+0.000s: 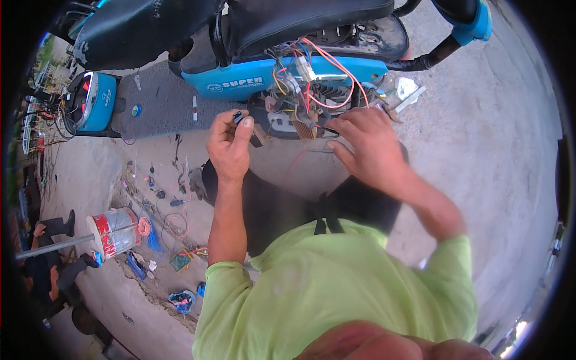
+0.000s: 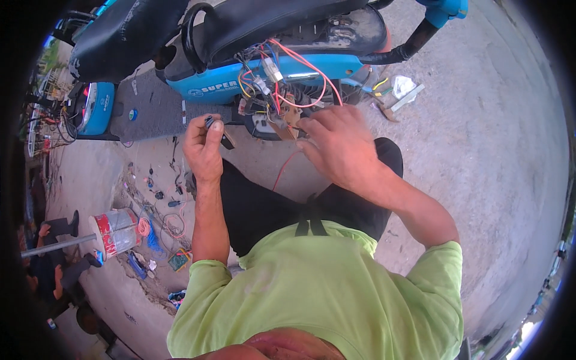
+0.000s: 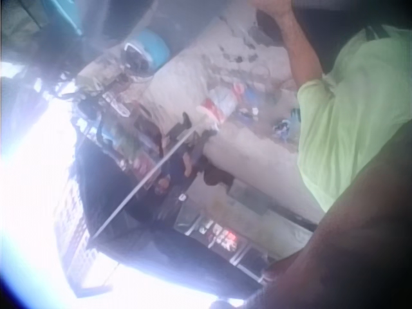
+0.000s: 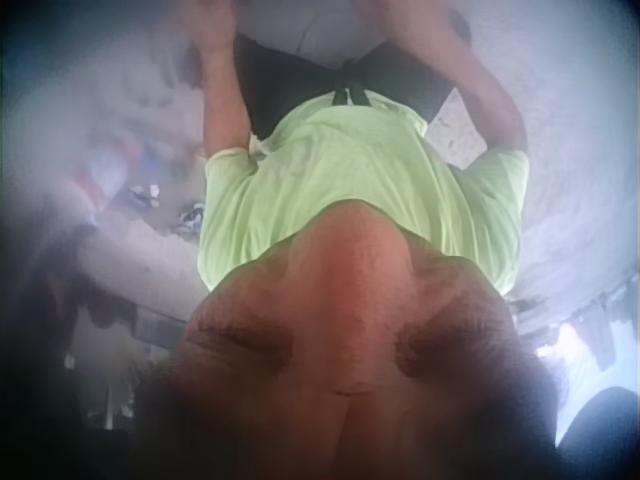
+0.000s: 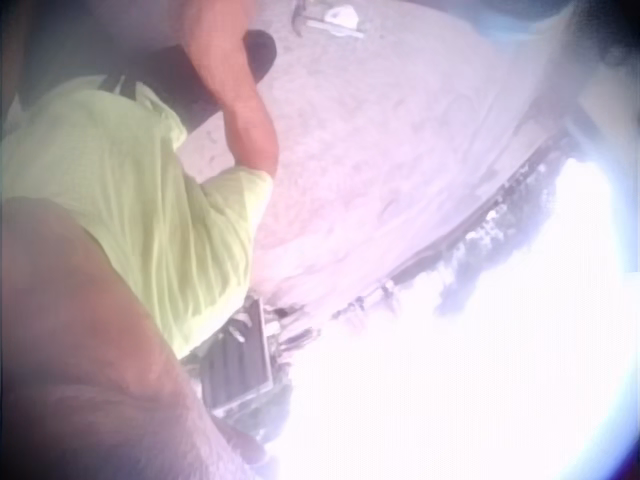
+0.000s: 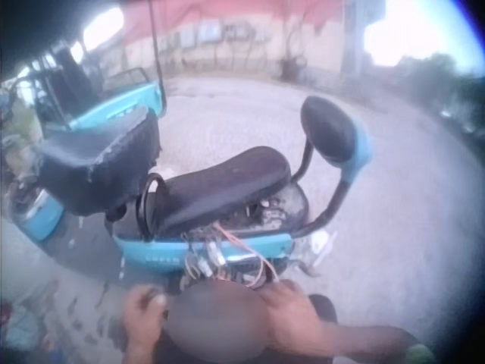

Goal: The person repairs the wiring of an electric scooter by stripping wire ends, twisting them together, and securing the connection with electrical tape.

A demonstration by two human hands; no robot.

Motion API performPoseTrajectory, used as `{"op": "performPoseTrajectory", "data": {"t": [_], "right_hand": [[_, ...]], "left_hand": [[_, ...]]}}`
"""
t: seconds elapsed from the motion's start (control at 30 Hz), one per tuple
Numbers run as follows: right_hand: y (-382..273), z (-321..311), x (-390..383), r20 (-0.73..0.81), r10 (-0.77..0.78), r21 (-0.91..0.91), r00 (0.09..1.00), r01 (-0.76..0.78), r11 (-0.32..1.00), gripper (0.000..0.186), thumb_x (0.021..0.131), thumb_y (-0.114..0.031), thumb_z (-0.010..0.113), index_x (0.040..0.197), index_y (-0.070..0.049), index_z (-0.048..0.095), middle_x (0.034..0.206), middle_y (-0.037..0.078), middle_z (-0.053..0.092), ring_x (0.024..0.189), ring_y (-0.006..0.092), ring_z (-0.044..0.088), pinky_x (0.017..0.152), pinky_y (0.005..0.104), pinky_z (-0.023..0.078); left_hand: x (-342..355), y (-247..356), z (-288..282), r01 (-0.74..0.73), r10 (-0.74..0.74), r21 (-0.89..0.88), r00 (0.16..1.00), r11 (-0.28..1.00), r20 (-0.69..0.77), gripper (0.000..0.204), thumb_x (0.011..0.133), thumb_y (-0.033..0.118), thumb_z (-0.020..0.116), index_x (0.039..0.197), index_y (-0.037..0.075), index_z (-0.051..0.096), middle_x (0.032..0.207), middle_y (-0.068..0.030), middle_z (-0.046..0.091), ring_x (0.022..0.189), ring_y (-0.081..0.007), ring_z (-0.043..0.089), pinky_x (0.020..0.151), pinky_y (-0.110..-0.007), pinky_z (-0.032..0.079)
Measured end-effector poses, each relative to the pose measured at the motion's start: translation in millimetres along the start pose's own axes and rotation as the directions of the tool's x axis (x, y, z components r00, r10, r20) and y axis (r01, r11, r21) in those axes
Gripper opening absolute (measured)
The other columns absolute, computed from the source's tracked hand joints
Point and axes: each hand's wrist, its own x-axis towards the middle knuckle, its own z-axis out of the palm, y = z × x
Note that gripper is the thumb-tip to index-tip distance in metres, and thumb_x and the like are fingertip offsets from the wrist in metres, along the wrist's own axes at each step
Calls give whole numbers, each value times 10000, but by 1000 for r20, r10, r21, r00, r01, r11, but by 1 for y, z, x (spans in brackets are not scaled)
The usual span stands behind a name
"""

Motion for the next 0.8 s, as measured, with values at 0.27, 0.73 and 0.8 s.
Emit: {"op": "performPoseTrajectory", "data": {"t": [0.27, 0.73, 0.8], "right_hand": [[-16, -10, 41, -78, 76, -244, 994, -93, 965, 291, 815, -169, 818, 1095, -118, 755, 1152, 47, 705, 1130, 270, 640, 973, 456, 451], [-6, 27, 47, -64, 270, 103, 961, -263, 959, 242, 912, -257, 728, 1049, -61, 770, 951, 151, 730, 876, 360, 716, 779, 451, 573], [-6, 40, 47, -110, 273, 82, 956, -265, 961, 264, 917, -296, 733, 1018, -58, 782, 939, 149, 741, 861, 351, 722, 765, 441, 574]], "left_hand": [[5, 43, 28, -190, 195, -45, 969, 981, 152, 222, 863, 25, 772, 1069, -12, 696, 1017, -103, 689, 855, -135, 645, 740, -270, 526], [29, 40, 56, -506, 400, 141, 798, 851, 450, 214, 867, -1, 754, 1072, 8, 694, 1184, -117, 718, 1002, -197, 696, 778, -312, 577], [29, 37, 49, -492, 375, 191, 817, 849, 439, 212, 875, 12, 755, 1078, 10, 693, 1195, -119, 713, 1005, -199, 707, 770, -306, 589]]}}
